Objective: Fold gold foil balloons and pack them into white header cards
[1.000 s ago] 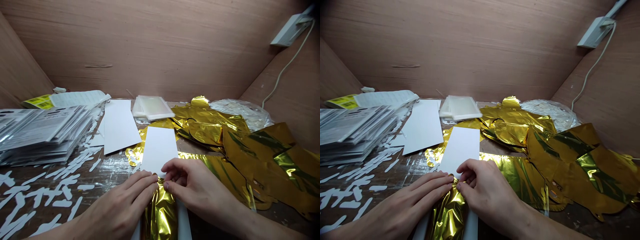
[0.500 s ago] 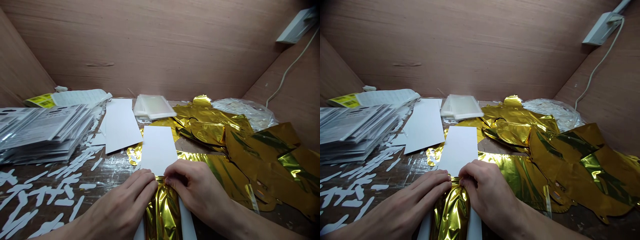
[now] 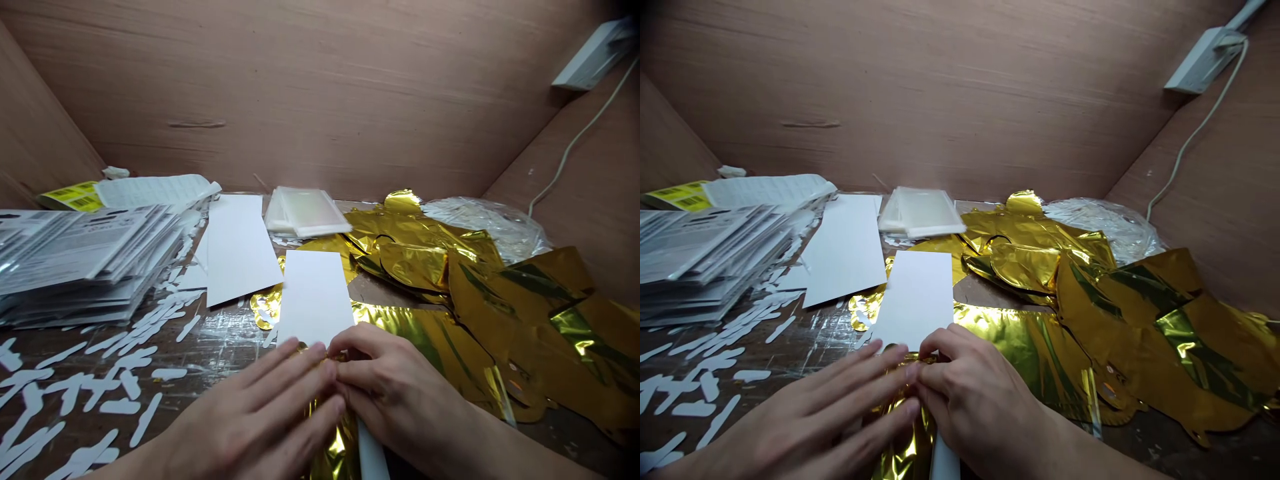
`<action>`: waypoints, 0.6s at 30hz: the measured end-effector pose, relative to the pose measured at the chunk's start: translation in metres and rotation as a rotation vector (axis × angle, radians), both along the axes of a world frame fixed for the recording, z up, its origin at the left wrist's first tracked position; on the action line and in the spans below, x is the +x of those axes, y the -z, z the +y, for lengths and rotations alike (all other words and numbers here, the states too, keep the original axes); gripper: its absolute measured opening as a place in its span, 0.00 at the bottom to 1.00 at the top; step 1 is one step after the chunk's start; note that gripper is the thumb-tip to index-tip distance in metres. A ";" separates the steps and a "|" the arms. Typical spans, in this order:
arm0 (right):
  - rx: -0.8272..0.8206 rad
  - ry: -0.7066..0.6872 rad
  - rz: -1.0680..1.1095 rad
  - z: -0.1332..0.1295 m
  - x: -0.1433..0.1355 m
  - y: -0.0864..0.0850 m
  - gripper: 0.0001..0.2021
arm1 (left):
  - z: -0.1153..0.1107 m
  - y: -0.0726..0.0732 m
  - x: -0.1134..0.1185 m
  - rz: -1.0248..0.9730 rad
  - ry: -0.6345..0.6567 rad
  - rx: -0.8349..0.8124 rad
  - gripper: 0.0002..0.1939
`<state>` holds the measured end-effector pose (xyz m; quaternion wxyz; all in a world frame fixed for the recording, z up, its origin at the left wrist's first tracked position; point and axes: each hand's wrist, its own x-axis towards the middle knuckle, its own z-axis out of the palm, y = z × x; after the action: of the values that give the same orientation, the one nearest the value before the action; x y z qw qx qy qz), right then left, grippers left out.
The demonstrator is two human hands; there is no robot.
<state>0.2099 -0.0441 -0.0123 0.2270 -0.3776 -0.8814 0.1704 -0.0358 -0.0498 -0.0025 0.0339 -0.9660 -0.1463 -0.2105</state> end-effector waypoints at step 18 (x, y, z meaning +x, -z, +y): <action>0.074 0.047 0.024 0.000 -0.005 0.000 0.06 | -0.013 0.005 0.000 0.058 0.022 0.025 0.17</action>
<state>0.2051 -0.0437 -0.0120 0.2554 -0.3873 -0.8752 0.1371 -0.0360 -0.0632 -0.0076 0.0479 -0.9728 -0.1319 -0.1845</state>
